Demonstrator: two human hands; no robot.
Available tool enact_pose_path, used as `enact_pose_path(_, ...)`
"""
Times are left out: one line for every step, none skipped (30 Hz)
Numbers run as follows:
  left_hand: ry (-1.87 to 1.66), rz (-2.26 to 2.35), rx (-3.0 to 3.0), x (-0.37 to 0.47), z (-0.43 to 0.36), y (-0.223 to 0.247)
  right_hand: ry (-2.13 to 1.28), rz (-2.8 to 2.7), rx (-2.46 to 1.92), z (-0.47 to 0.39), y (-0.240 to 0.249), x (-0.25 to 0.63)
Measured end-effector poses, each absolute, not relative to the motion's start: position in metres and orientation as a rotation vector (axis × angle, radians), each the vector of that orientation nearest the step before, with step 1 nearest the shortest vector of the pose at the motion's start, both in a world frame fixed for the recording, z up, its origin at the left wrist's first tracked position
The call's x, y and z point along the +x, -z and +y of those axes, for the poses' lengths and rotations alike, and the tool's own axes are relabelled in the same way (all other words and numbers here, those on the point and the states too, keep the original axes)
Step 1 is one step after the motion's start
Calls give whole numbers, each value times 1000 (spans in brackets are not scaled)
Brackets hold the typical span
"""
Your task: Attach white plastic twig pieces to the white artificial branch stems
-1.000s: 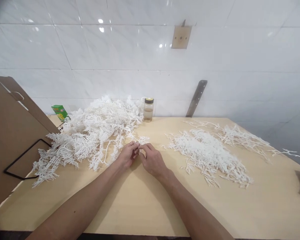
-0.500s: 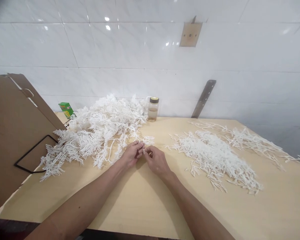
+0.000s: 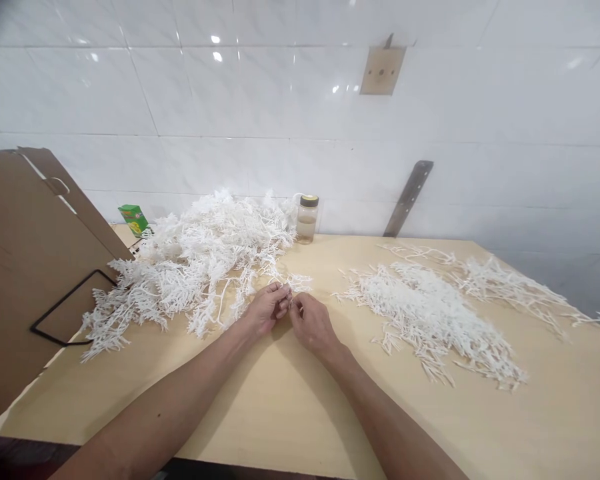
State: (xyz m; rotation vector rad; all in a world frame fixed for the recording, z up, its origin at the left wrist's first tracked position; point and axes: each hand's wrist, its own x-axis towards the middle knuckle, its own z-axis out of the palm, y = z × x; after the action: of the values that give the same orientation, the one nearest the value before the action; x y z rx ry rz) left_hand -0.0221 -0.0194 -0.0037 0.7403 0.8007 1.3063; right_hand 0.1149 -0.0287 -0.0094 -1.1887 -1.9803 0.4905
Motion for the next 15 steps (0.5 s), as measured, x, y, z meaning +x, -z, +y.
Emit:
enact_pose_path(-1300, 800, 760, -21, -21, 3, -496, -1974, -1234, -28, 9, 114)
enact_pose_path(-1298, 807, 784, -19, -23, 2, -515, -1966, -1281, -28, 9, 114)
enact_pose_path(-1303, 821, 809, -17, -24, 1, -538, -1957, -1326, -27, 9, 113)
enact_pose_path(-1313, 835, 833, -15, -26, 0, -546, -1945, -1371, -25, 8, 113)
enact_pose_path(-1326, 845, 855, -14, -28, -2, -533, -1931, -1423, -23, 8, 114)
enact_pose_path(-1345, 851, 880, -13, -29, -3, -491, -1909, -1484, -20, 8, 117)
enact_pose_path(-1363, 850, 909, -13, -30, -5, -426, -1877, -1550, -16, 9, 122)
enact_pose_path(-1375, 845, 937, -14, -31, -6, -348, -1833, -1618, -11, 9, 128)
enact_pose_path(-1374, 842, 965, -15, -31, -7, -274, -1786, -1677, -6, 9, 136)
enact_pose_path(-1361, 845, 989, -16, -31, -8, -234, -1742, -1698, 0, 9, 146)
enact_pose_path(-1338, 861, 1011, -17, -31, -8, -234, -1708, -1709, 5, 9, 156)
enact_pose_path(-1307, 890, 1034, -18, -31, -7, -238, -1663, -1733, 11, 8, 166)
enact_pose_path(-1278, 937, 1066, -19, -31, -5, -228, -1598, -1761, 16, 7, 176)
enact_pose_path(-1262, 1002, 1120, -19, -30, -3, -227, -1546, -1776, 20, 7, 185)
enact_pose_path(-1263, 1080, 1202, -19, -30, -1, -223, -1489, -1794, 23, 6, 193)
